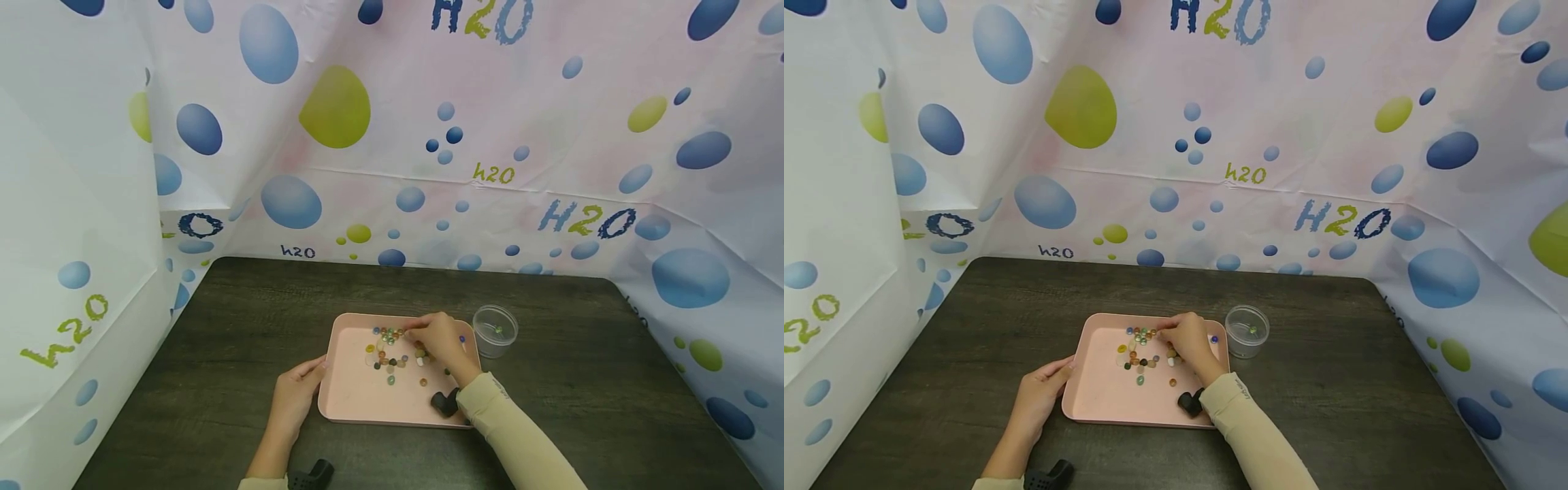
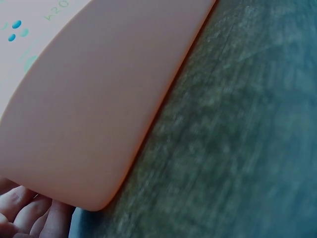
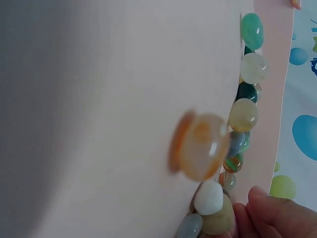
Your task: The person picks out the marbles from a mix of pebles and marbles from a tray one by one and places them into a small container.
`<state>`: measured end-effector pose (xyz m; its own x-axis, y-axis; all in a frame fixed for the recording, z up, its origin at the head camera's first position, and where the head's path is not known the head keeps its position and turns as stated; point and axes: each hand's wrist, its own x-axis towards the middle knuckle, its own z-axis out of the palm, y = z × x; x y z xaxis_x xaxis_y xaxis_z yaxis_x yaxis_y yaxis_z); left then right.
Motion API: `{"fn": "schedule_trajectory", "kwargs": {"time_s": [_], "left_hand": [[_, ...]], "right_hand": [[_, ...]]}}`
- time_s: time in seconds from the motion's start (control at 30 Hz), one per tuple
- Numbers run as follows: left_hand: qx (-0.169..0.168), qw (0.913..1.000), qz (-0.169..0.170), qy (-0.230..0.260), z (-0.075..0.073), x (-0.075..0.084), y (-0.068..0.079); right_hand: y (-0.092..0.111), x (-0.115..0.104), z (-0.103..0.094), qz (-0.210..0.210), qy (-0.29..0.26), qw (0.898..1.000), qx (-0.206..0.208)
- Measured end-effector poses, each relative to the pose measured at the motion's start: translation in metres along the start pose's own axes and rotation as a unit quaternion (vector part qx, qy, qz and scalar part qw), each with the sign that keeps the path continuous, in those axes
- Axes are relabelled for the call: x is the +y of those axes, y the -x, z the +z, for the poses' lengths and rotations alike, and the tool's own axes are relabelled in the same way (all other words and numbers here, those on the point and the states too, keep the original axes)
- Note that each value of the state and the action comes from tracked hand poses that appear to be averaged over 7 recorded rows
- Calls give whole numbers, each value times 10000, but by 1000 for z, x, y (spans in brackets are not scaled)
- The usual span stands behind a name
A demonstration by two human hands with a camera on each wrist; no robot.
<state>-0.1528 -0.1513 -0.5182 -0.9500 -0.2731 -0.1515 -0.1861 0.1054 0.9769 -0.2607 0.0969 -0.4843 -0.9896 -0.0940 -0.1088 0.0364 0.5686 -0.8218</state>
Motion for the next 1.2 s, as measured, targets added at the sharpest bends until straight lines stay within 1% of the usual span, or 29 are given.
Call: {"fn": "schedule_trajectory", "kwargs": {"time_s": [0.33, 0.53, 0.7, 0.83, 0.93, 1.07, 1.2], "left_hand": [[-20, 10000, -29, -9, 0, 1, 0], [-5, 9999, -72, -70, 1, 1, 0], [-4, 10000, -77, -39, 1, 1, 0], [-18, 10000, -56, -26, 1, 1, 0], [-21, 10000, -38, -20, 1, 1, 0], [-11, 10000, -20, -24, 2, 1, 0], [-19, 10000, 14, -22, 2, 1, 0]], "right_hand": [[-3, 3, 1, -140, 183, 9997, -51], [-2, 3, 3, -191, 434, 9988, -89], [-3, 3, 6, -351, 578, 9976, -119], [-5, 2, 10, -481, 886, 9949, -14], [-6, 1, 12, -477, 1079, 9930, 109], [-6, 0, 13, -491, 1142, 9921, 177], [-7, 0, 13, -545, 1122, 9921, 158]]}}
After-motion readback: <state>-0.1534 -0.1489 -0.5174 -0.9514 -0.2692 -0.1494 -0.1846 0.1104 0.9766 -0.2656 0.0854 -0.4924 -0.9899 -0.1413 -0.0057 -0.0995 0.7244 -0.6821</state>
